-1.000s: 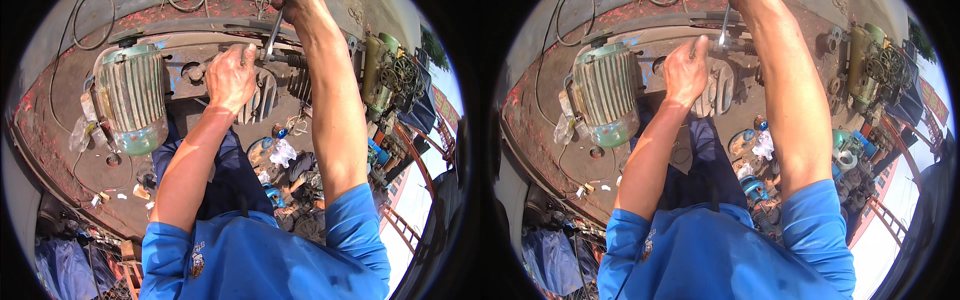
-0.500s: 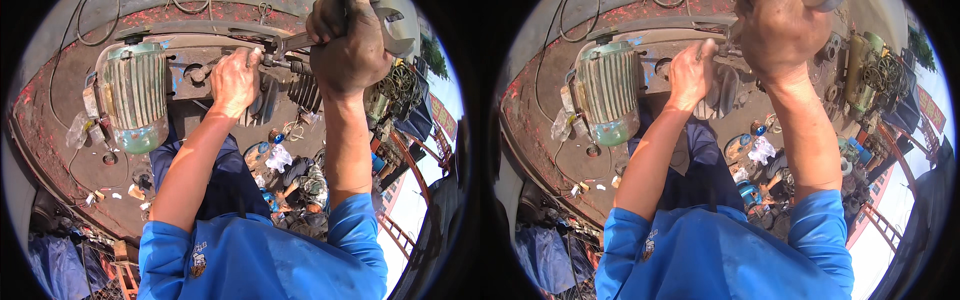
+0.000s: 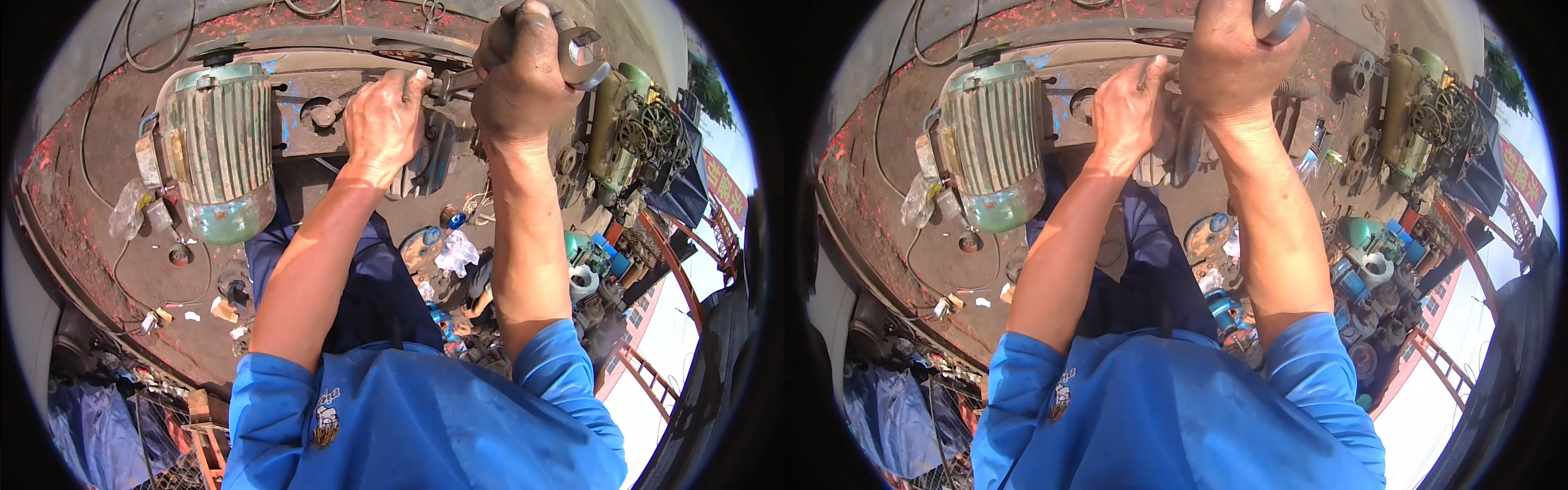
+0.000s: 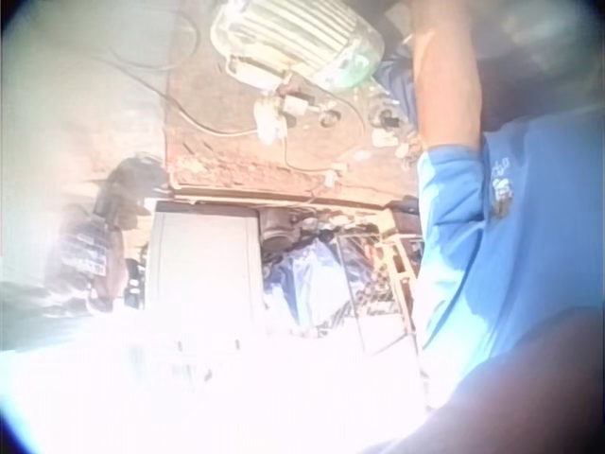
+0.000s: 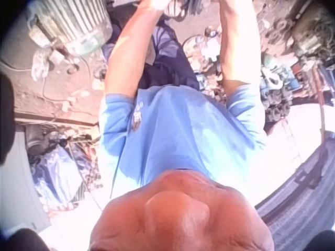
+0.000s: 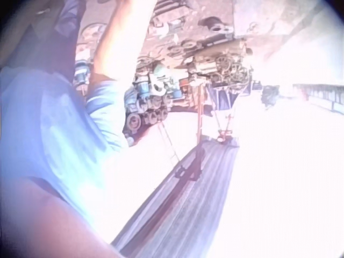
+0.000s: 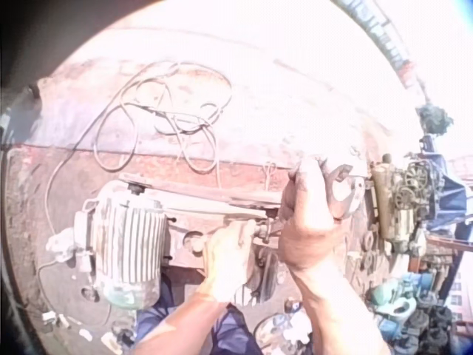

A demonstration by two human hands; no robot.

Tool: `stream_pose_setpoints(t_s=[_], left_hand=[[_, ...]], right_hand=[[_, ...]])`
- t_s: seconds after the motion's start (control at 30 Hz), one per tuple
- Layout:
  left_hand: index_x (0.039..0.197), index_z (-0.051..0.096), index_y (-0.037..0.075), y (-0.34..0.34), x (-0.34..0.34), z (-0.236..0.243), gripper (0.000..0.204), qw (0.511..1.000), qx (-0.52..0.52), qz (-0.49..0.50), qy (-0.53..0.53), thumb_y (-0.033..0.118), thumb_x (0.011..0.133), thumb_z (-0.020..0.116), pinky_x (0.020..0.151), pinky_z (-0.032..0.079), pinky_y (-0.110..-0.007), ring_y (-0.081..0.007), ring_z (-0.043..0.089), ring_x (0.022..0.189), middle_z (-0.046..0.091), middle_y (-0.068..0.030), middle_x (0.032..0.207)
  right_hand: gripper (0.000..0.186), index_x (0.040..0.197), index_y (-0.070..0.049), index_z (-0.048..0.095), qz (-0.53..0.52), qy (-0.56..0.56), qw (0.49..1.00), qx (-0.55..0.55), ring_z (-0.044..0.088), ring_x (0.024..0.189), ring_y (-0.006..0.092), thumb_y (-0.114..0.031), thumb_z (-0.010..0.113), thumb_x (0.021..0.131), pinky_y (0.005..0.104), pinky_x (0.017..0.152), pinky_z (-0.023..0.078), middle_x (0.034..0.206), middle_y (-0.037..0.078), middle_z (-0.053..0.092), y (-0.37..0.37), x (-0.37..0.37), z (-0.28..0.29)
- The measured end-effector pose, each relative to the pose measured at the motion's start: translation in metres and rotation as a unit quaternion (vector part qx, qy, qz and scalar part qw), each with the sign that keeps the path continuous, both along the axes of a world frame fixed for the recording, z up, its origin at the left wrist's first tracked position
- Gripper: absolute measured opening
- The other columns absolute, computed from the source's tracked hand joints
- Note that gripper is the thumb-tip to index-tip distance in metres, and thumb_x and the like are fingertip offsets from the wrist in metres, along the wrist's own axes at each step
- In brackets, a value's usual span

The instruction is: The person works on a motor assembly, using a wrench to tighten bolts and a hammer to tap components. They handle the motor and various tools while standing in a cluttered workshop.

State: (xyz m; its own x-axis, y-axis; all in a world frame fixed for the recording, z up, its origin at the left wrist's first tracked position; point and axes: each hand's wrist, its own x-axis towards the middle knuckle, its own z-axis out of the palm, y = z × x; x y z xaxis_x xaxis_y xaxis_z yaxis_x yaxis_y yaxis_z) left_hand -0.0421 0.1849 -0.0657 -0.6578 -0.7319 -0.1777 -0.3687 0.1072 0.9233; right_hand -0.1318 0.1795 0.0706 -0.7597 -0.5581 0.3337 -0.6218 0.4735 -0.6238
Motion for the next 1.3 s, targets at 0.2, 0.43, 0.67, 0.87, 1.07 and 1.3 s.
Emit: stream_pose_setpoints(t_s=[0.2, 0.43, 0.67, 0.87, 1.07, 1.3], left_hand=[[0.082, 0.062, 0.0, -0.001, -0.002, 0.003, 0.039, 0.999, -0.016, -0.033, -0.017, 0.034, 0.101, 0.054, 0.072, 0.049, -0.053, -0.0454, 0.063, 0.079, 0.065, -0.0232, 0.078], [0.093, 0.07, 0.002, 0.002, -0.005, 0.001, 0.039, 0.999, 0.032, -0.025, -0.03, 0.035, 0.103, 0.051, 0.071, 0.049, -0.05, -0.045, 0.066, 0.082, 0.069, -0.0224, 0.081], [0.105, 0.069, -0.006, 0.006, -0.013, 0.013, 0.052, 0.997, 0.056, -0.017, -0.058, 0.042, 0.103, 0.05, 0.079, 0.05, -0.044, -0.0418, 0.066, 0.085, 0.07, -0.0257, 0.09], [0.115, 0.064, -0.009, 0.006, -0.01, 0.018, 0.053, 0.997, 0.044, -0.012, -0.065, 0.041, 0.104, 0.051, 0.086, 0.049, -0.038, -0.0282, 0.063, 0.09, 0.07, -0.0199, 0.098], [0.123, 0.064, 0.0, 0.019, -0.039, 0.073, 0.037, 0.969, -0.222, -0.106, 0.005, 0.031, 0.106, 0.05, 0.096, 0.047, -0.037, -0.0247, 0.061, 0.108, 0.066, -0.0142, 0.116], [0.123, 0.062, 0.004, 0.115, -0.158, 0.117, 0.035, 0.807, -0.418, -0.398, -0.122, 0.028, 0.098, 0.059, 0.09, 0.049, -0.047, -0.0395, 0.06, 0.105, 0.064, -0.0185, 0.113]], right_hand=[[0.034, 0.112, 0.004, 0.065, 0.07, 0.337, 0.924, 0.166, 0.061, 0.098, 0.0409, 0.002, 0.062, 0.079, 0.047, 0.087, 0.048, 0.103, 0.024, 0.066, 0.008, -0.035, -0.033], [0.02, 0.097, 0.005, 0.065, 0.09, 0.24, 0.927, 0.274, 0.065, 0.087, 0.0364, -0.008, 0.057, 0.084, 0.0467, 0.073, 0.051, 0.092, 0.029, 0.064, -0.028, -0.05, -0.044], [0.025, 0.1, 0.007, 0.064, -0.046, -0.212, 0.97, -0.105, 0.063, 0.086, 0.0406, -0.016, 0.057, 0.094, 0.0443, 0.073, 0.049, 0.091, 0.027, 0.065, 0.004, -0.053, 0.023], [0.023, 0.08, -0.011, 0.051, 0.046, -0.314, 0.88, -0.354, 0.04, 0.05, 0.0071, -0.018, 0.054, 0.102, 0.0229, 0.044, 0.032, 0.064, -0.003, 0.045, 0.155, -0.121, 0.088], [0.027, 0.082, -0.014, 0.048, -0.058, -0.414, 0.744, -0.521, 0.034, 0.05, 0.0066, -0.032, 0.05, 0.102, 0.0232, 0.044, 0.027, 0.062, -0.006, 0.037, 0.283, -0.204, 0.056], [0.027, 0.086, -0.008, 0.051, 0.002, -0.472, 0.714, -0.516, 0.035, 0.049, 0.0083, -0.032, 0.051, 0.1, 0.0244, 0.044, 0.027, 0.061, -0.004, 0.039, 0.274, -0.264, -0.015]])
